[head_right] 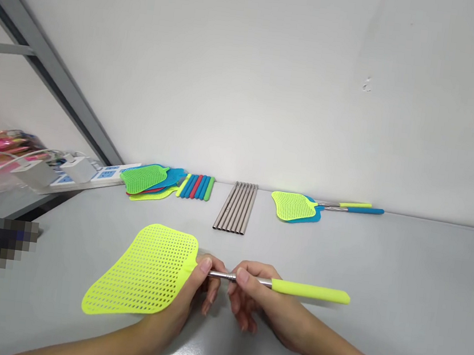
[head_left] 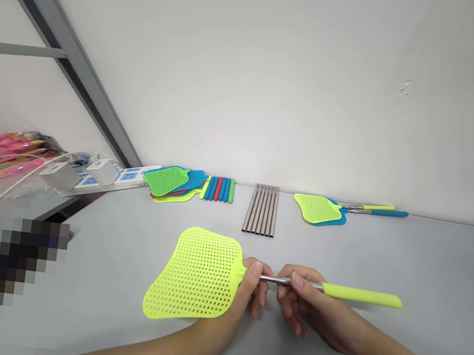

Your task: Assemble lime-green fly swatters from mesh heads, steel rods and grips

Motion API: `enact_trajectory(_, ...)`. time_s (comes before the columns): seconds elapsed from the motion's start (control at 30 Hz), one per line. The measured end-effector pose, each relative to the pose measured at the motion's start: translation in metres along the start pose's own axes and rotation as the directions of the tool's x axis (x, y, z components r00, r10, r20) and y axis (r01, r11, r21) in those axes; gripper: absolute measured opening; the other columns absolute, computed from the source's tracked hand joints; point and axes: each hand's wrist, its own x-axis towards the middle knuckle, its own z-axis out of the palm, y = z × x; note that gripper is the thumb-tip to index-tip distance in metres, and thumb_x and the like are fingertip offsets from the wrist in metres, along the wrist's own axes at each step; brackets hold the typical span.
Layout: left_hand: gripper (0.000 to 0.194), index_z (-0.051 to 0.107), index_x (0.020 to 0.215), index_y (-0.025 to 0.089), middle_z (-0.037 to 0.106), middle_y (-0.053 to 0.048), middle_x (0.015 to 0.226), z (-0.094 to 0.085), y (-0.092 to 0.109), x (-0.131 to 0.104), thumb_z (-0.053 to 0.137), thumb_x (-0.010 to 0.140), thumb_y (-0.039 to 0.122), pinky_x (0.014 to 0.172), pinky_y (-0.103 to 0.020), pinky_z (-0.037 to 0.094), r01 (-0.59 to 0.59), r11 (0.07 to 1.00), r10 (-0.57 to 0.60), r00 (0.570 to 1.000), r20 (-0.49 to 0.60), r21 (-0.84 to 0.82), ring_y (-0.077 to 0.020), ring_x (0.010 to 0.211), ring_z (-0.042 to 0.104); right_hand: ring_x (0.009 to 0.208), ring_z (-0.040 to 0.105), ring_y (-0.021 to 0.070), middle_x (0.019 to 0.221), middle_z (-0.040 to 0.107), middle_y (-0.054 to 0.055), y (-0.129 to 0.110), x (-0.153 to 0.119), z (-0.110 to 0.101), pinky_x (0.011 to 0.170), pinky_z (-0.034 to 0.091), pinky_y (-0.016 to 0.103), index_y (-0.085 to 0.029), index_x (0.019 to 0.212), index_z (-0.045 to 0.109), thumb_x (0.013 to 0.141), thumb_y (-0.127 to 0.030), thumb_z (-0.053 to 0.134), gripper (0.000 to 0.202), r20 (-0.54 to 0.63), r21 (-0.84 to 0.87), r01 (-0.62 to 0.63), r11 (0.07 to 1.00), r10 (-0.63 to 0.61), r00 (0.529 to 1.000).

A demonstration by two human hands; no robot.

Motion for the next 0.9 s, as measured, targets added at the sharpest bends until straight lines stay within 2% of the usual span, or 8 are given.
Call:
enact_trajectory(0.2, 0.032, 0.044, 0.060, 0.019, 0.042, 0.003, 0.048, 0.0007, 0.0032, -0.0001, 0.034, 0.085, 0.037, 0.056, -0.023, 0.034, -0.026, 1.000, 0.026, 0.999, 0.031, 0.013, -0.0105, 0.049, 0.041, 0.039, 0.046, 0.0068, 0.054, 0.054, 0.001, 0.0064, 0.0039, 0.0043, 0.035, 0.032, 0.015, -0.011, 0.074, 0.056, 0.084, -0.039, 0.041, 0.034, 0.022, -0.004, 0.019, 1.000, -0.019, 1.000)
enact_trajectory(0.37, 0.033, 0.043, 0.059, 0.019, 0.041, 0.003, 0.048, 0.0014, 0.0040, 0.0005, 0.033, 0.086, 0.036, 0.057, -0.024, 0.034, -0.026, 0.999, 0.025, 1.000, 0.013, 0.046, -0.0103, 0.049, 0.040, 0.038, 0.044, 0.0069, 0.052, 0.053, 0.001, 0.0051, 0.0037, 0.0028, 0.035, 0.031, 0.016, -0.011, 0.074, 0.058, 0.084, -0.038, 0.040, 0.034, 0.027, 0.027, 0.014, 1.000, -0.015, 1.000)
enact_trajectory(0.7, 0.033, 0.042, 0.059, 0.019, 0.040, 0.003, 0.048, 0.0009, 0.0020, 0.0007, 0.034, 0.086, 0.036, 0.055, -0.023, 0.033, 0.002, 0.999, -0.002, 1.000, 0.008, 0.038, -0.0093, 0.048, 0.039, 0.038, 0.041, 0.0067, 0.047, 0.050, 0.000, 0.0031, 0.0018, 0.0043, 0.036, 0.030, 0.016, -0.011, 0.073, 0.058, 0.084, -0.037, 0.041, 0.033, -0.028, 0.039, 0.003, 0.999, -0.002, 1.000)
enact_trajectory(0.9, 0.016, 0.043, 0.077, 0.020, 0.045, 0.004, 0.058, -0.0007, -0.0015, -0.0012, 0.046, 0.081, 0.034, 0.049, -0.020, 0.032, 0.064, 0.998, -0.062, 0.996, 0.067, -0.028, -0.0074, 0.049, 0.038, 0.038, 0.041, 0.0060, 0.048, 0.049, -0.001, 0.0043, 0.0017, 0.0037, 0.036, 0.029, 0.016, -0.012, 0.058, 0.052, 0.082, -0.037, 0.045, 0.035, -0.041, 0.031, 0.001, 1.000, 0.000, 0.999)
